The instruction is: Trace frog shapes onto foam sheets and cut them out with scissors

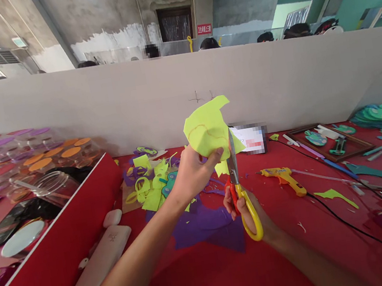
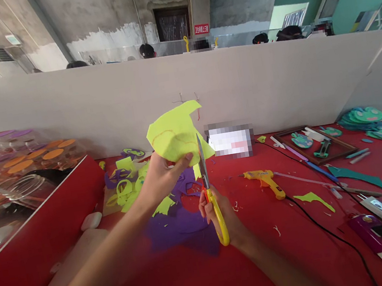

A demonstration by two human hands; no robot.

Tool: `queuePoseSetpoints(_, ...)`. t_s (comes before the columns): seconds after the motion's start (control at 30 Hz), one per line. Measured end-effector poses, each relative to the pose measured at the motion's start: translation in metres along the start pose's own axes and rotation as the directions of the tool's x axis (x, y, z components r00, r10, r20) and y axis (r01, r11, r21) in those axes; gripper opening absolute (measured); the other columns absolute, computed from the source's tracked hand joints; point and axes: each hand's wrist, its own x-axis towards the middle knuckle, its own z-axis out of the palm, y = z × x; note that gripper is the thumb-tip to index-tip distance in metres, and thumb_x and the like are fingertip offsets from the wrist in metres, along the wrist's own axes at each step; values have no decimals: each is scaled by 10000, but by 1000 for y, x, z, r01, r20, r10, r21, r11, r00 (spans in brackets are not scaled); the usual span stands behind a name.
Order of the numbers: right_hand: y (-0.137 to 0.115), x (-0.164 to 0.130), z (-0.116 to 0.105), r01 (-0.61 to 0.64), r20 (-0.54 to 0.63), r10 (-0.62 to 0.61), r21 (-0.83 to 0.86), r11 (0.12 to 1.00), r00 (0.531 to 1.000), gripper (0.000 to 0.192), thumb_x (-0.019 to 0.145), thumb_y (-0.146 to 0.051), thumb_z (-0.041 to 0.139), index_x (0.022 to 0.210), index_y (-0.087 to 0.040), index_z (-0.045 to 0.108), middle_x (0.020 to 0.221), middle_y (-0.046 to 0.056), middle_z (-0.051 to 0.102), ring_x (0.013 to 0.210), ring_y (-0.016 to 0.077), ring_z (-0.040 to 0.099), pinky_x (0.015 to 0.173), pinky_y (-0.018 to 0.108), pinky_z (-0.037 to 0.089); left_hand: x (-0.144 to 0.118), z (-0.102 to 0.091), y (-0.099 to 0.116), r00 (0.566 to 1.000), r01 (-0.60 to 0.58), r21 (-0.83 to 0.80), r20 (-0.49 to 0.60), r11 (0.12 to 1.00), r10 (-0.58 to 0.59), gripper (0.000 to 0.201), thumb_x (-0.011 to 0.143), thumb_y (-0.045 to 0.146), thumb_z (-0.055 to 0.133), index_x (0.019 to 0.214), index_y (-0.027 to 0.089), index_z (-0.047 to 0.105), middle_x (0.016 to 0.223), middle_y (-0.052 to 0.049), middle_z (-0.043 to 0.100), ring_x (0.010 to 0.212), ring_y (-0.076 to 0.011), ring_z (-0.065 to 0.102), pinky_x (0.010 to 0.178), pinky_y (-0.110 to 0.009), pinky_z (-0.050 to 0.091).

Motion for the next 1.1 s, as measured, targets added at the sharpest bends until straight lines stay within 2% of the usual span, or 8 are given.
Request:
queuePoseSetpoints(0.23,7,-2,-3,-3,-8,3,-23,1000,1000,626,870,-843,432,882,-221,502,615,-60,430,477,104,403,451,242,372,0,0,2,1000,12,6,-11,1000,-12,153,918,311,617,943,161,638,841,-62,695,713,-143,616,650,-266,516)
queuePoseSetpoints(0.43,6,-3,-3,-28,-25,26,-86,996,999,655,850,-870,421,869,-219,494,583,-68,416,437,97,385,429,247,355,0,0,3,997,72,6,-29,997,-72,244,941,311,582,751,161,610,664,-25,646,571,-107,542,519,-240,420)
queuePoseSetpoints(0.73,9,-5,-8,-7,15,10,-175,984,1000,619,911,-818,386,847,-213,502,552,-60,428,422,108,427,420,256,346,0,-2,7,991,115,-9,-66,993,-116,288,952,344,574,742,151,607,656,-13,619,596,-109,563,564,-243,433)
queuePoseSetpoints(1.1,11,-6,-8,-26,14,28,-132,991,1000,564,915,-778,459,828,-221,486,545,-70,426,394,93,395,392,237,310,1,-2,5,983,144,-24,-107,989,-146,287,937,365,586,731,168,557,645,-18,598,592,-117,560,558,-253,433)
